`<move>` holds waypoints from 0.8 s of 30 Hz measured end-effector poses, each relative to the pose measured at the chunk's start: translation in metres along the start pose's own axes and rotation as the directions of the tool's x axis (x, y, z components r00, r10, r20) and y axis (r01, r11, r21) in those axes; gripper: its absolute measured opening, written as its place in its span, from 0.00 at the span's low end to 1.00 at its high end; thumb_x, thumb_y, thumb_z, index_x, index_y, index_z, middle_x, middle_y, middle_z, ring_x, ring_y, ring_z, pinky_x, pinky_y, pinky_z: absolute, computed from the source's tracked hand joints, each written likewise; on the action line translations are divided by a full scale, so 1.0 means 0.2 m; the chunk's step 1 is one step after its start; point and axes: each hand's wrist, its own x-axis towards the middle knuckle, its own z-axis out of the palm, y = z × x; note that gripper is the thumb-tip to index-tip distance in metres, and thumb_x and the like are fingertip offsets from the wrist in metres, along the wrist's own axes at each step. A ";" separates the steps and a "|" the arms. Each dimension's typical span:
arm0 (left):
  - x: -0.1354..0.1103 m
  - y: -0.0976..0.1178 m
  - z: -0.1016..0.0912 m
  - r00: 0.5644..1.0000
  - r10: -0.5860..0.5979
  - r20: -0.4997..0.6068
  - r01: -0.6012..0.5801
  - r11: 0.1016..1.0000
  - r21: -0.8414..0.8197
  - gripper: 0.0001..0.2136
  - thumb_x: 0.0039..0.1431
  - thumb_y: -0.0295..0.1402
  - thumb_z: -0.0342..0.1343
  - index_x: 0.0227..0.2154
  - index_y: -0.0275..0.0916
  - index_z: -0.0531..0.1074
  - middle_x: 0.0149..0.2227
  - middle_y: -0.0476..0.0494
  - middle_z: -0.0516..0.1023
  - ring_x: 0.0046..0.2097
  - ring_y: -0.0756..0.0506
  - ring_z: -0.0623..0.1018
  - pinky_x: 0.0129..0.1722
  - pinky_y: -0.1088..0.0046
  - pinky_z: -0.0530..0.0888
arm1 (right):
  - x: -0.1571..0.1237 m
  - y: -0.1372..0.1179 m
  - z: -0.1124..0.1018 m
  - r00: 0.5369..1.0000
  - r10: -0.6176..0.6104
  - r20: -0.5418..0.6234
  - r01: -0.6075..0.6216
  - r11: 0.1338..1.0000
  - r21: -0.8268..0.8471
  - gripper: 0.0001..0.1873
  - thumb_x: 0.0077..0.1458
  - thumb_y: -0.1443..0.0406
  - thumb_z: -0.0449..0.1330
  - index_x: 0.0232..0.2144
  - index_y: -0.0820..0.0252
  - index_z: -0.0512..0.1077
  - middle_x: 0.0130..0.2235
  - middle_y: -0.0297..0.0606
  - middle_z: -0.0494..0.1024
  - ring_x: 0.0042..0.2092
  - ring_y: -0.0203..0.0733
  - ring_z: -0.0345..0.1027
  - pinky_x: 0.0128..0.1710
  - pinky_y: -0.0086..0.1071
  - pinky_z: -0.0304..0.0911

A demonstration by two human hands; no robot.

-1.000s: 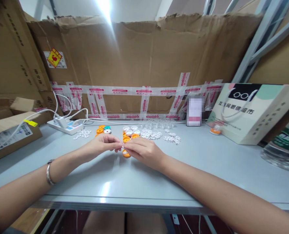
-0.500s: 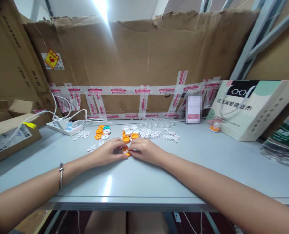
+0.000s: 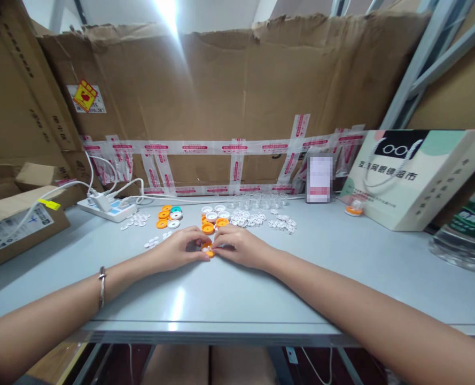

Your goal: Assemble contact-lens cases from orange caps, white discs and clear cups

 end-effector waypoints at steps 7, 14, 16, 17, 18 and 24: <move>0.00 0.00 -0.01 1.000 0.012 -0.008 -0.011 1.000 0.028 0.12 0.49 0.36 0.60 0.36 0.36 0.75 0.33 0.45 0.74 0.36 0.47 0.72 0.35 0.75 0.66 | 0.00 -0.01 0.00 0.996 0.082 0.018 -0.083 0.994 0.073 0.06 0.50 0.70 0.57 0.29 0.62 0.74 0.32 0.41 0.74 0.35 0.39 0.68 0.38 0.33 0.65; -0.05 -0.01 -0.07 0.998 0.069 -0.010 -0.068 0.996 0.066 0.09 0.53 0.32 0.57 0.37 0.37 0.75 0.34 0.45 0.79 0.35 0.48 0.76 0.37 0.76 0.70 | 0.00 -0.01 0.00 0.993 0.108 0.043 -0.113 0.983 0.146 0.02 0.49 0.68 0.60 0.27 0.62 0.71 0.36 0.43 0.77 0.38 0.40 0.70 0.41 0.35 0.64; -0.05 -0.01 -0.08 0.988 0.151 0.030 -0.153 0.980 0.130 0.07 0.54 0.29 0.55 0.36 0.37 0.76 0.36 0.44 0.79 0.36 0.48 0.77 0.38 0.75 0.70 | 0.00 -0.01 0.00 0.990 0.129 0.060 -0.138 0.976 0.168 0.03 0.50 0.67 0.59 0.27 0.61 0.71 0.37 0.43 0.77 0.38 0.39 0.71 0.41 0.34 0.64; -0.05 -0.02 -0.08 0.981 0.190 0.048 -0.195 0.968 0.157 0.07 0.55 0.28 0.55 0.35 0.37 0.76 0.36 0.43 0.79 0.37 0.48 0.77 0.38 0.75 0.70 | 0.00 -0.01 0.00 0.988 0.141 0.066 -0.150 0.973 0.176 0.03 0.50 0.67 0.59 0.27 0.61 0.70 0.38 0.42 0.77 0.39 0.39 0.71 0.41 0.34 0.64; -0.05 -0.02 -0.08 0.974 0.219 0.059 -0.226 0.957 0.184 0.07 0.55 0.28 0.54 0.35 0.36 0.76 0.36 0.43 0.79 0.37 0.48 0.77 0.39 0.75 0.70 | 0.00 -0.01 0.01 0.986 0.150 0.069 -0.161 0.971 0.180 0.03 0.51 0.66 0.59 0.27 0.61 0.70 0.38 0.42 0.78 0.39 0.39 0.71 0.41 0.33 0.64; -0.06 -0.01 -0.07 0.961 0.251 0.113 -0.275 0.892 0.360 0.10 0.59 0.27 0.49 0.35 0.36 0.76 0.36 0.42 0.79 0.36 0.46 0.77 0.38 0.71 0.70 | 0.00 -0.02 0.01 0.984 0.172 0.052 -0.179 0.968 0.178 0.05 0.51 0.65 0.59 0.26 0.61 0.70 0.36 0.42 0.78 0.38 0.40 0.72 0.41 0.34 0.65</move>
